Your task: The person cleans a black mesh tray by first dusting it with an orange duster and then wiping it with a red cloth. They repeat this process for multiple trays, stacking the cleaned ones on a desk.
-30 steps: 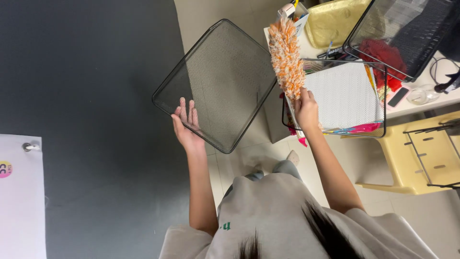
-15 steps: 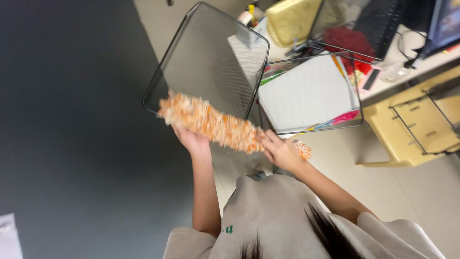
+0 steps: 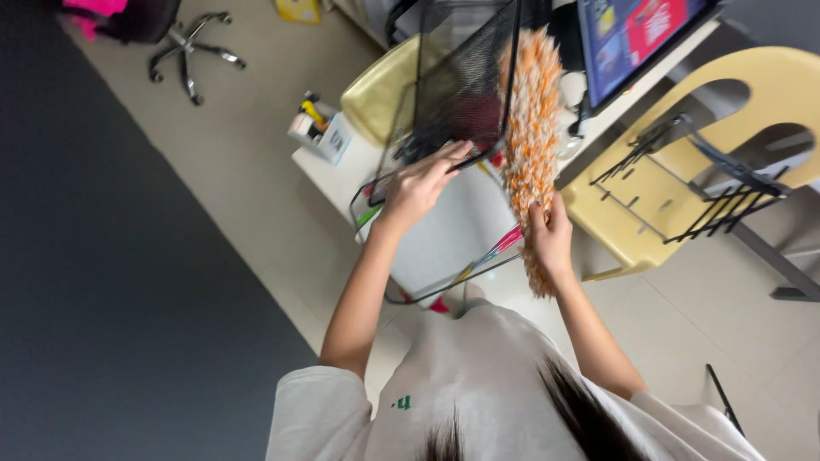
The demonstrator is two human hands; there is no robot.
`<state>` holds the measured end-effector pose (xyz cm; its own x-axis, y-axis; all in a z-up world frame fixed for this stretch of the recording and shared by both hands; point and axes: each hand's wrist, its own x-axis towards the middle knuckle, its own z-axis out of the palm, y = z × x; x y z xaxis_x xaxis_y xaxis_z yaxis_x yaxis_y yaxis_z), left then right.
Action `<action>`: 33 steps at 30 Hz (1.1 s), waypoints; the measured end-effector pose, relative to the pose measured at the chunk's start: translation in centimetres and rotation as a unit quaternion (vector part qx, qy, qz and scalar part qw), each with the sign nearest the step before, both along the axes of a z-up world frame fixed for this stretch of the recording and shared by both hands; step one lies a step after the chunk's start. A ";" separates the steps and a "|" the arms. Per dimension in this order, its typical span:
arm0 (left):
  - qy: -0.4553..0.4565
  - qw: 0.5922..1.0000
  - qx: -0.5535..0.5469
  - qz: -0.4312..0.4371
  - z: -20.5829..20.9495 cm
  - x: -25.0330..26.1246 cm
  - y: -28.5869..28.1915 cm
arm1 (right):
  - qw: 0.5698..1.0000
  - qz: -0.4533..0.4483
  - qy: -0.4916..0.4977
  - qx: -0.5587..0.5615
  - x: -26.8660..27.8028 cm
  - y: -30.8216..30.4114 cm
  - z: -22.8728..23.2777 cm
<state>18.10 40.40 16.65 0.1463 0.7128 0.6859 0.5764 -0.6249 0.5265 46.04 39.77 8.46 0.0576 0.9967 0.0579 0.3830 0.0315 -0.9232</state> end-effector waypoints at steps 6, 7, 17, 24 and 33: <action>0.168 0.980 0.088 -0.051 -9.1 3.0 14.9 | 0.987 -0.054 0.040 -0.145 5.3 1.0 -1.5; 0.167 0.980 0.088 -0.059 -9.3 3.3 16.5 | 0.987 -0.062 0.040 -0.146 5.9 1.1 -2.6; 0.256 0.965 0.036 -0.055 -15.2 5.7 27.3 | 0.977 -0.078 0.115 -0.164 6.8 3.8 -1.2; 0.315 0.948 -0.011 -0.031 -23.2 7.1 28.1 | 0.986 -0.045 0.114 -0.110 8.5 2.9 -4.1; 0.343 0.925 -0.161 -0.033 -25.5 8.0 26.4 | 0.987 0.019 0.007 -0.161 7.4 2.2 -1.9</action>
<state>26.08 66.83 -8.90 0.5186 0.8382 0.1689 0.8102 -0.5448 0.2162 53.49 41.97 6.54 0.0186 0.9645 -0.2633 0.3737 -0.2510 -0.8929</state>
